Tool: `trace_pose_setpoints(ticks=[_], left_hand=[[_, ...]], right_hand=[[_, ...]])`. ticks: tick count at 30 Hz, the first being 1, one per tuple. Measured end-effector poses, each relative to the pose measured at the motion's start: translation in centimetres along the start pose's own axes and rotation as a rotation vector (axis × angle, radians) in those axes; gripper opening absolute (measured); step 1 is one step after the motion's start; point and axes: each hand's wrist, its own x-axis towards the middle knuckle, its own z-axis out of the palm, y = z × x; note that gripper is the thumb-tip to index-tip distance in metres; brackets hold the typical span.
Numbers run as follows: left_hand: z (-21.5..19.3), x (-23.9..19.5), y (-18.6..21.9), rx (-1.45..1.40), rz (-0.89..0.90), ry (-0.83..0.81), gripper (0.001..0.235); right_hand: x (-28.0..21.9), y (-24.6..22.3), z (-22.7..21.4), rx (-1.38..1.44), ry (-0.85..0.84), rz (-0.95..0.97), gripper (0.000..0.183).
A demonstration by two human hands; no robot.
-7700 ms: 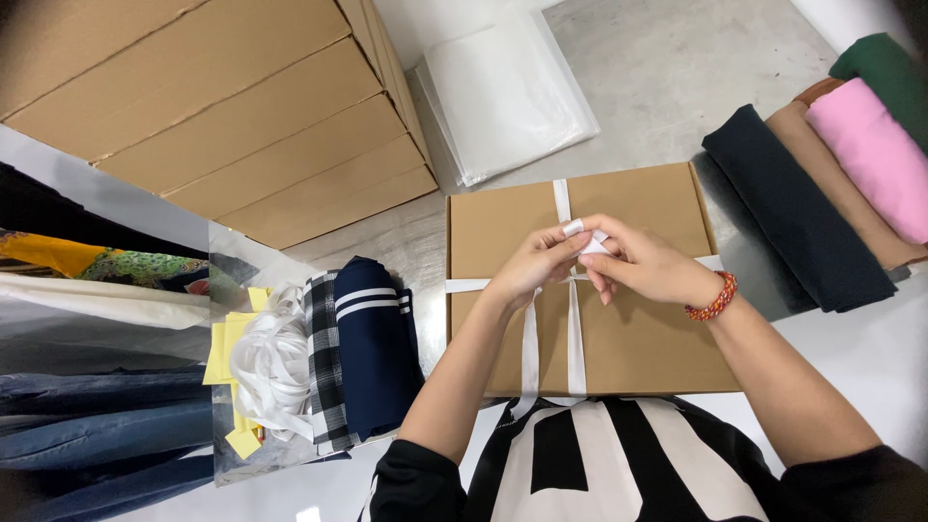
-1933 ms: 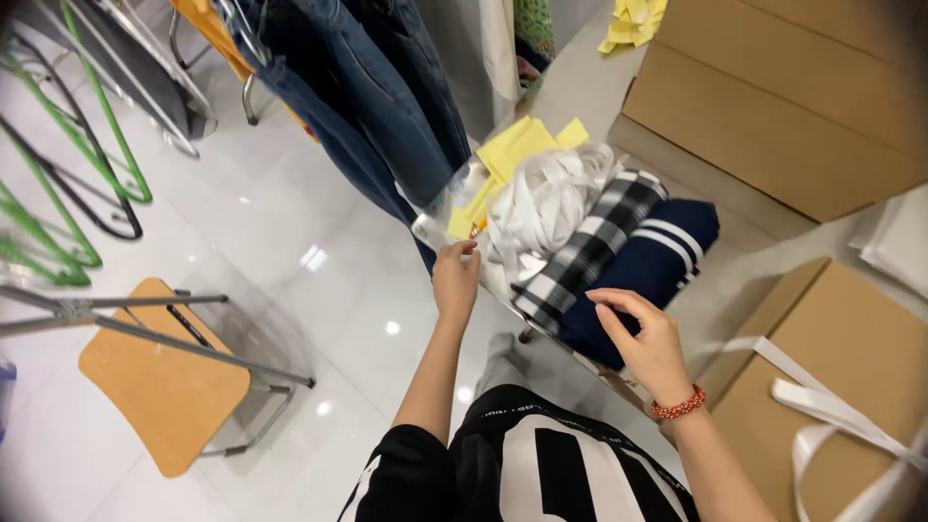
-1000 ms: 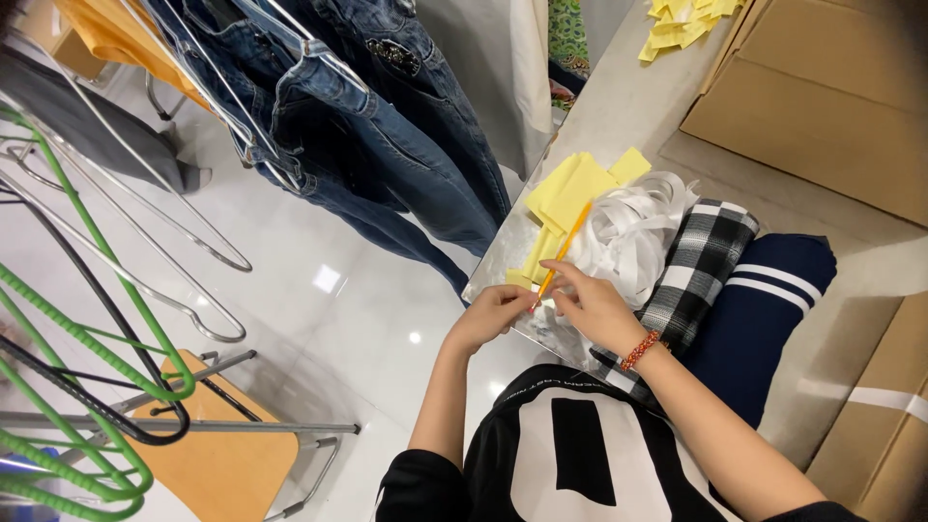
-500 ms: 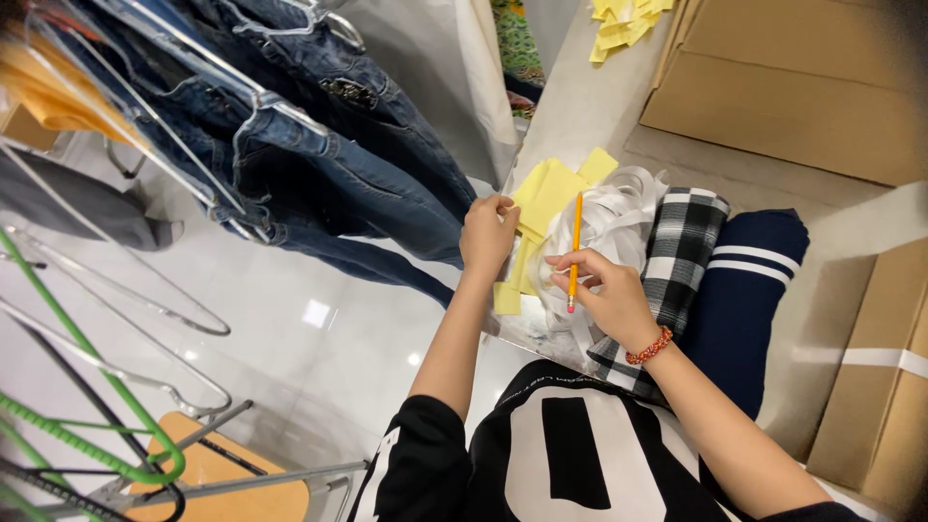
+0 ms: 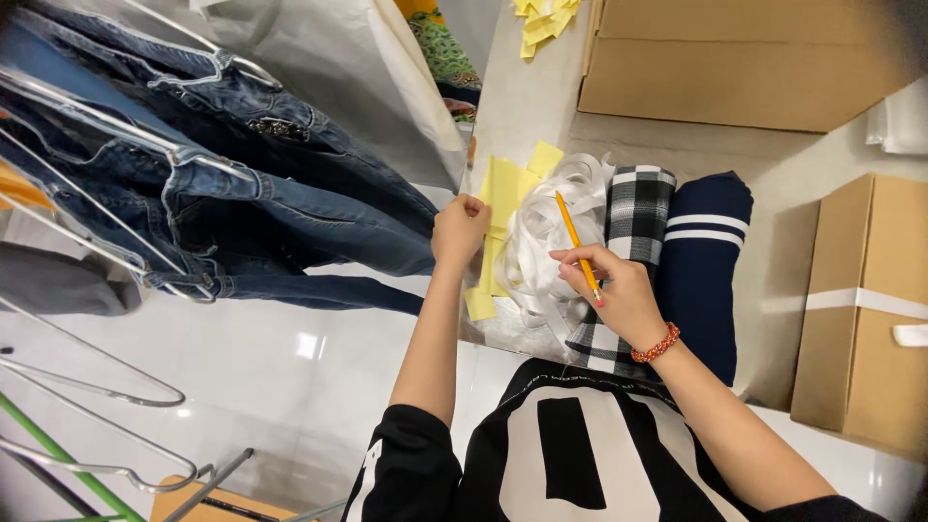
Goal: The person ties a white ribbon around a cardboard box and writes on a yellow sticky note attached to it. They then wrap a folded dark garment in a clear plastic bag and place it inside an empty cardboard box. Finally, they pick up a white ribbon from the table.
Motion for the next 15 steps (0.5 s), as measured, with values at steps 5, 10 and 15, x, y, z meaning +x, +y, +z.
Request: trace_pose_setpoints(ticks=[5,10,15], left_hand=[[0.0,0.8,-0.6,-0.224,0.097,-0.016,0.025],[-0.8,-3.3,5.0,-0.396,0.204,-0.110,0.024],[1.4,-9.4,12.2,-0.508,0.311,-0.282,0.019]], right_hand=[[-0.4,-0.7,-0.7,0.061,0.065,-0.050,0.017],[-0.5,-1.5,-1.9,0.019,0.179,-0.125,0.026],[-0.6,-3.2,-5.9,-0.122,0.369,-0.398,0.040]])
